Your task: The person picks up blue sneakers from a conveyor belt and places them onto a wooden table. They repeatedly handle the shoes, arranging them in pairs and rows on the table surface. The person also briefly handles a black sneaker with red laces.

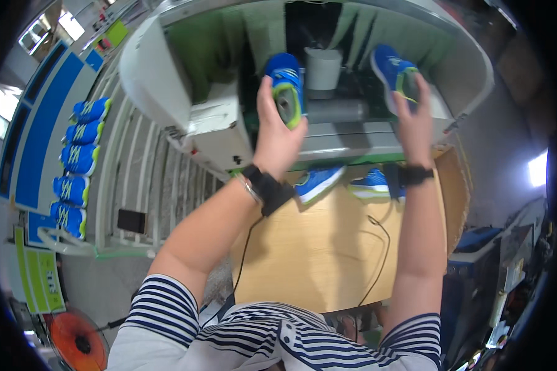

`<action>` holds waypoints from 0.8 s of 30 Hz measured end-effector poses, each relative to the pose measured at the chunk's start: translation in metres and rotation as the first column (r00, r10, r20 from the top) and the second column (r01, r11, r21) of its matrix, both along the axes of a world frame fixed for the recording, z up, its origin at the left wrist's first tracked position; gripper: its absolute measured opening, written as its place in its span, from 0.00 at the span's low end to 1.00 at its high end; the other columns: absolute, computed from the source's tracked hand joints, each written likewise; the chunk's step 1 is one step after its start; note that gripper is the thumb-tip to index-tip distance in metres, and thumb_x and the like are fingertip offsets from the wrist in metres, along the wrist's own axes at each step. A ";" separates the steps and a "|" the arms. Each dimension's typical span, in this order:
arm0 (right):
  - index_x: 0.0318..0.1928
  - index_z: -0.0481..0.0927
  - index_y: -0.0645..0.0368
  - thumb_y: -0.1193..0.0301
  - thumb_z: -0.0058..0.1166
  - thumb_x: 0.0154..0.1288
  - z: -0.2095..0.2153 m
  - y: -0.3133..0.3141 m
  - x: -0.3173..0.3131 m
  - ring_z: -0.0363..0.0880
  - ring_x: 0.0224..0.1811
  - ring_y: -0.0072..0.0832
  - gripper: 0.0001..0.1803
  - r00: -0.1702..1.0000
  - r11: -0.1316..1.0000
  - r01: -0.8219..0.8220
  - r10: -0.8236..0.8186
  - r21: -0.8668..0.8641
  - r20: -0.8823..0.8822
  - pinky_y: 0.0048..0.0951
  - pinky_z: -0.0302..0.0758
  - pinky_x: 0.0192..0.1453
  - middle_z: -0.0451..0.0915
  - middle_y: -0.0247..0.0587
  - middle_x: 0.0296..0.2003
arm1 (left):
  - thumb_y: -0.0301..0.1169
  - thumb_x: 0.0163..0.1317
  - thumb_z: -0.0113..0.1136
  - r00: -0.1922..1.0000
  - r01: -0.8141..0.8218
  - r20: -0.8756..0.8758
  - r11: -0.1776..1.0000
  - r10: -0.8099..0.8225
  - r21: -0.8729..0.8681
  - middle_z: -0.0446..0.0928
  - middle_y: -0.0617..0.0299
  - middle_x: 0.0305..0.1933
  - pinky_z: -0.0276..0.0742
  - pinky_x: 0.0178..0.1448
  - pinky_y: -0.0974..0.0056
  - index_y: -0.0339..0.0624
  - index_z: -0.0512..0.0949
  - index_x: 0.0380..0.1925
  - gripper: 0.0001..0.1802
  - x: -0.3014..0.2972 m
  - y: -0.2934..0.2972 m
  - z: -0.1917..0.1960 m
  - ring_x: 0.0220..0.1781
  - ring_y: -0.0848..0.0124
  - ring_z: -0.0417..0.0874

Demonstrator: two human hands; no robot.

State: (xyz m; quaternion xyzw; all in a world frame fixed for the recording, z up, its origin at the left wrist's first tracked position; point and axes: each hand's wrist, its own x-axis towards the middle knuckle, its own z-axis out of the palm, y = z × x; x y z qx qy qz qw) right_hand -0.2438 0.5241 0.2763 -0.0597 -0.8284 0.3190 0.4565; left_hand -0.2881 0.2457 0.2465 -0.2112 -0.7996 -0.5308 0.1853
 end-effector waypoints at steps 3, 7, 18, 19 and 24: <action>0.76 0.63 0.37 0.71 0.64 0.67 -0.024 0.012 -0.017 0.80 0.58 0.46 0.40 0.926 0.996 0.033 0.000 -0.083 0.378 0.43 0.74 0.63 0.82 0.52 0.54 | 0.36 0.61 0.70 0.987 -0.081 0.134 0.993 0.093 -0.090 0.66 0.36 0.70 0.69 0.71 0.58 0.26 0.52 0.74 0.50 -0.049 0.008 0.003 0.69 0.50 0.73; 0.75 0.63 0.47 0.67 0.59 0.70 -0.051 0.017 0.017 0.79 0.55 0.47 0.35 0.972 0.969 -0.025 0.081 -0.247 0.221 0.44 0.74 0.62 0.82 0.49 0.53 | 0.38 0.64 0.69 0.995 -0.094 -0.033 0.987 0.091 -0.131 0.59 0.39 0.76 0.60 0.78 0.56 0.28 0.51 0.76 0.50 -0.015 -0.004 -0.021 0.75 0.50 0.66; 0.72 0.63 0.67 0.52 0.64 0.65 -0.225 0.104 0.187 0.61 0.73 0.59 0.44 0.753 0.924 0.381 -0.333 0.036 0.568 0.51 0.56 0.78 0.64 0.63 0.71 | 0.28 0.65 0.61 0.868 0.476 0.332 0.806 -0.369 -0.351 0.71 0.46 0.68 0.65 0.75 0.52 0.40 0.73 0.64 0.26 0.098 -0.034 -0.120 0.71 0.48 0.71; 0.72 0.63 0.69 0.52 0.65 0.66 -0.237 0.112 0.206 0.60 0.74 0.58 0.45 0.737 0.842 0.533 -0.414 -0.083 0.534 0.50 0.56 0.78 0.63 0.65 0.71 | 0.29 0.65 0.62 0.841 0.523 0.348 0.786 -0.414 -0.329 0.72 0.46 0.67 0.65 0.75 0.52 0.40 0.73 0.64 0.26 0.097 -0.022 -0.121 0.70 0.48 0.71; 0.76 0.53 0.68 0.61 0.72 0.54 -0.242 0.121 0.216 0.65 0.72 0.48 0.55 0.713 0.743 0.584 -0.277 -0.328 0.644 0.41 0.63 0.76 0.63 0.63 0.70 | 0.35 0.67 0.63 0.762 0.645 0.240 0.678 -0.601 -0.352 0.71 0.43 0.68 0.65 0.75 0.51 0.36 0.69 0.66 0.30 0.091 0.079 -0.131 0.70 0.47 0.71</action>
